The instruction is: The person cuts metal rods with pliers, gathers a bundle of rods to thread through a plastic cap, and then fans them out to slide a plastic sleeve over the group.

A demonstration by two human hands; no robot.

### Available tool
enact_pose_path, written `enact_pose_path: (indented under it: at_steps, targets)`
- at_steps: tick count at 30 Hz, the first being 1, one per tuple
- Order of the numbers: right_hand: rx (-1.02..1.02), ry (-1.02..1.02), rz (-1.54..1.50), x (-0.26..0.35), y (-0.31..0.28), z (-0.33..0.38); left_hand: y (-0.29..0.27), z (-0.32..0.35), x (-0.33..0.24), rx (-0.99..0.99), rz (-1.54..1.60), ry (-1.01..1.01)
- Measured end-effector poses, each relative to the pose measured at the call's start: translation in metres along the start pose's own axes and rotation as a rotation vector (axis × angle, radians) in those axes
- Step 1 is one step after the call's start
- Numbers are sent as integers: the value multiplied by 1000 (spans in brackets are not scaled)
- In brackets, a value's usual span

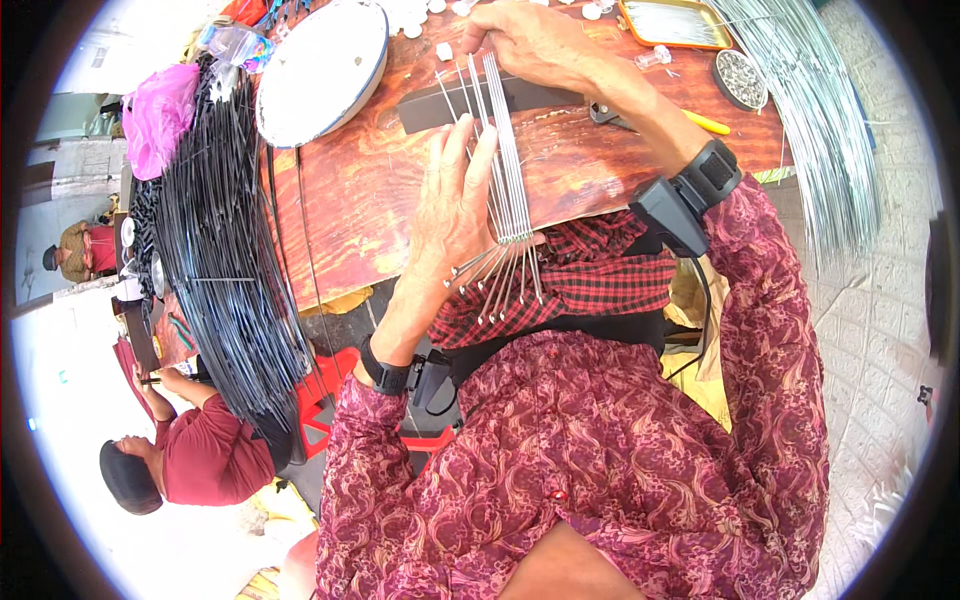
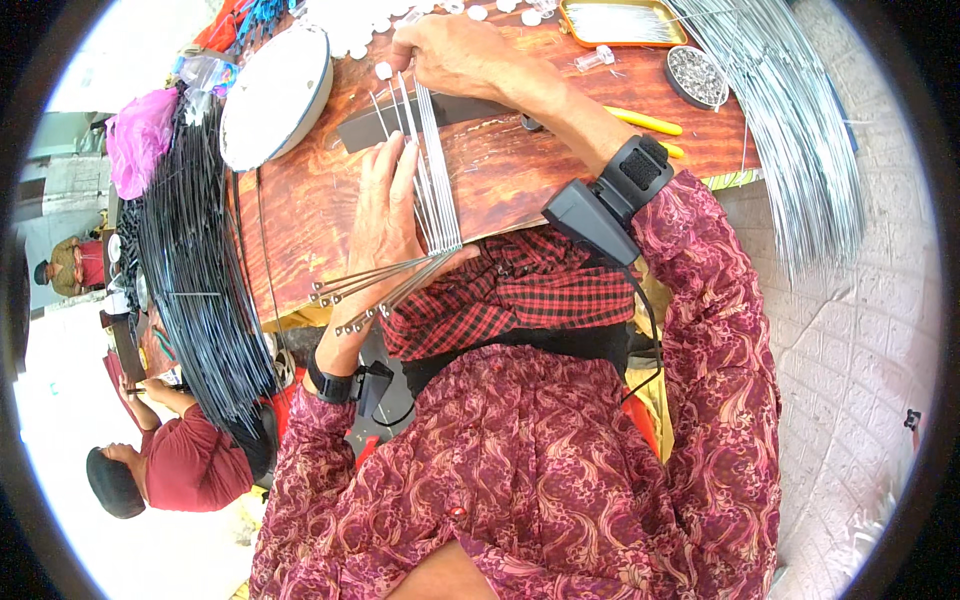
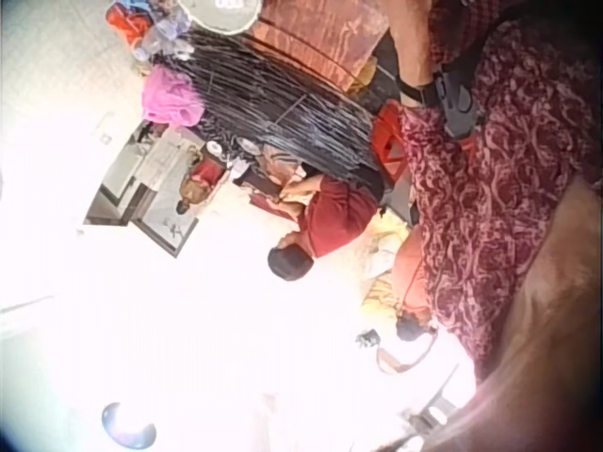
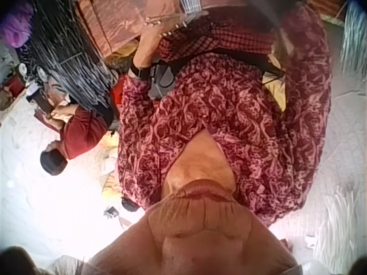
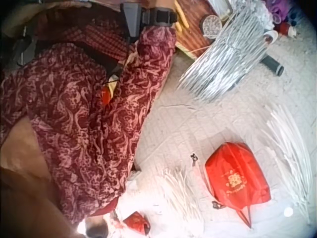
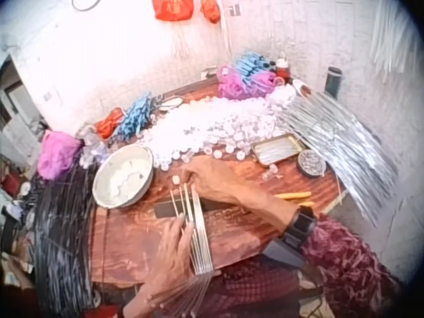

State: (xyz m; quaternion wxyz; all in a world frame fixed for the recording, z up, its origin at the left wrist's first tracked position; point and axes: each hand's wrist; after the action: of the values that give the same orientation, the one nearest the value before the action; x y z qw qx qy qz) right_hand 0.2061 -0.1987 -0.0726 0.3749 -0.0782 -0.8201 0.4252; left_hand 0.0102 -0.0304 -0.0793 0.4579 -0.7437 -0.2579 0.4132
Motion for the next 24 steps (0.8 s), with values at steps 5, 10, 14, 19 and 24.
enact_pose_path:
  at_steps: [5, 10, 14, 19, 24]
  targets:
    - [49, -119, -118, 19, -19, 4, -2, 3, 1, -32, -4, 8]
    - [-4, -93, -43, 21, -17, 11, 1, 3, 4, -23, 24, 21]
    - [42, -36, -4, 25, -14, 15, -1, 4, 1, -26, 46, 32]
    - [7, -79, -12, 25, -14, 13, -1, 5, 1, -34, 57, 37]
    - [-64, -121, -91, 26, -13, 11, -1, 6, 6, -69, 63, 60]
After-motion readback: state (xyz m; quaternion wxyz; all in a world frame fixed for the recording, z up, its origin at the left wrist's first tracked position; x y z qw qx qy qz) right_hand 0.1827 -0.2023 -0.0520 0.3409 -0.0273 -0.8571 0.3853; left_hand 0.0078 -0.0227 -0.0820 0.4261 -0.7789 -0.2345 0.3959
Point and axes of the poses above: each hand's wrist, its own z-axis away from the middle knuckle, its own y-axis out of the palm, x = y × z, and after that the axes turned 7 degrees about x, right-handed
